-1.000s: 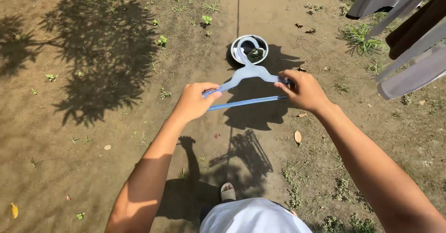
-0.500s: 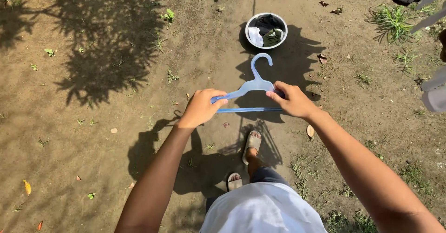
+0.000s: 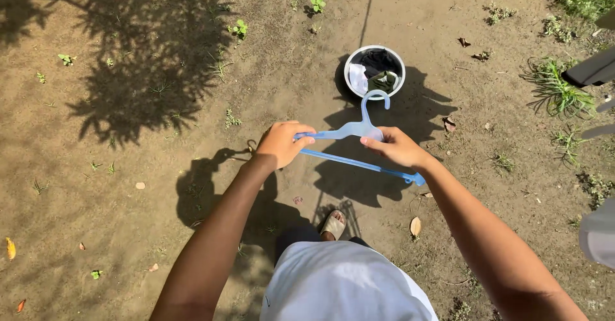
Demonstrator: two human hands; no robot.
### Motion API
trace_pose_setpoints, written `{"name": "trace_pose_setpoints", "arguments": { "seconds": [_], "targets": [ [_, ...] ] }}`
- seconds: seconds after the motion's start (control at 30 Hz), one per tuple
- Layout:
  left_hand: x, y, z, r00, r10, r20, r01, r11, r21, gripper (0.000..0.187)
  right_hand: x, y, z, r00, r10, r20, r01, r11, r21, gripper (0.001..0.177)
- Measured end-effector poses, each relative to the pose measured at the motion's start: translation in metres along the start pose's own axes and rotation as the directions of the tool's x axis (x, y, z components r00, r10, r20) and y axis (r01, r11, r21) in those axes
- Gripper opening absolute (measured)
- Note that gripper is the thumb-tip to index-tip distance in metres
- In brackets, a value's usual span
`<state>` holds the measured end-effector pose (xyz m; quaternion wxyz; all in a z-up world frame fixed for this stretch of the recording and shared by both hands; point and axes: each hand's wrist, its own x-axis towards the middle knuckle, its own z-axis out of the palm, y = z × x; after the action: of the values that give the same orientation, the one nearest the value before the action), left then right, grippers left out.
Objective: Hanging clothes from a wash basin onto a clothesline using hangers.
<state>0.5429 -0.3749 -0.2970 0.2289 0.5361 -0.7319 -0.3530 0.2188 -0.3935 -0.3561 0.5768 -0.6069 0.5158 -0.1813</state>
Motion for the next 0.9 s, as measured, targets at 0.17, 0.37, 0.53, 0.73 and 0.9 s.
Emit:
{"name": "trace_pose_setpoints", "arguments": {
  "seconds": [0.17,0.37,0.53,0.73,0.9],
  "targets": [
    [0.075,-0.009,0.006,0.999,-0.038,0.001,0.038,0.999,-0.038,0.024,0.046,-0.013,-0.051,0.995,-0.05,-0.089,0.042,0.995,-0.09,0.035],
    [0.18,-0.03,0.004,0.991,0.002,-0.134,-0.014,0.996,-0.09,0.023,0.111,-0.009,-0.112,0.972,-0.066,-0.225,0.058,0.997,-0.041,0.035],
    [0.278,-0.047,-0.002,0.981,0.068,-0.183,-0.097,0.984,-0.152,0.022,0.158,-0.024,-0.164,0.942,-0.02,-0.334,-0.006,0.997,-0.077,0.03],
    [0.384,-0.056,0.004,0.989,-0.146,0.037,0.15,0.939,-0.309,0.022,0.209,-0.01,-0.222,0.901,-0.06,-0.429,0.007,0.992,-0.124,0.035],
    [0.446,-0.058,0.024,0.94,0.008,-0.34,-0.093,0.968,-0.234,0.048,0.251,0.017,-0.272,0.926,0.019,-0.377,0.0,0.999,0.051,0.029]
  ]
}}
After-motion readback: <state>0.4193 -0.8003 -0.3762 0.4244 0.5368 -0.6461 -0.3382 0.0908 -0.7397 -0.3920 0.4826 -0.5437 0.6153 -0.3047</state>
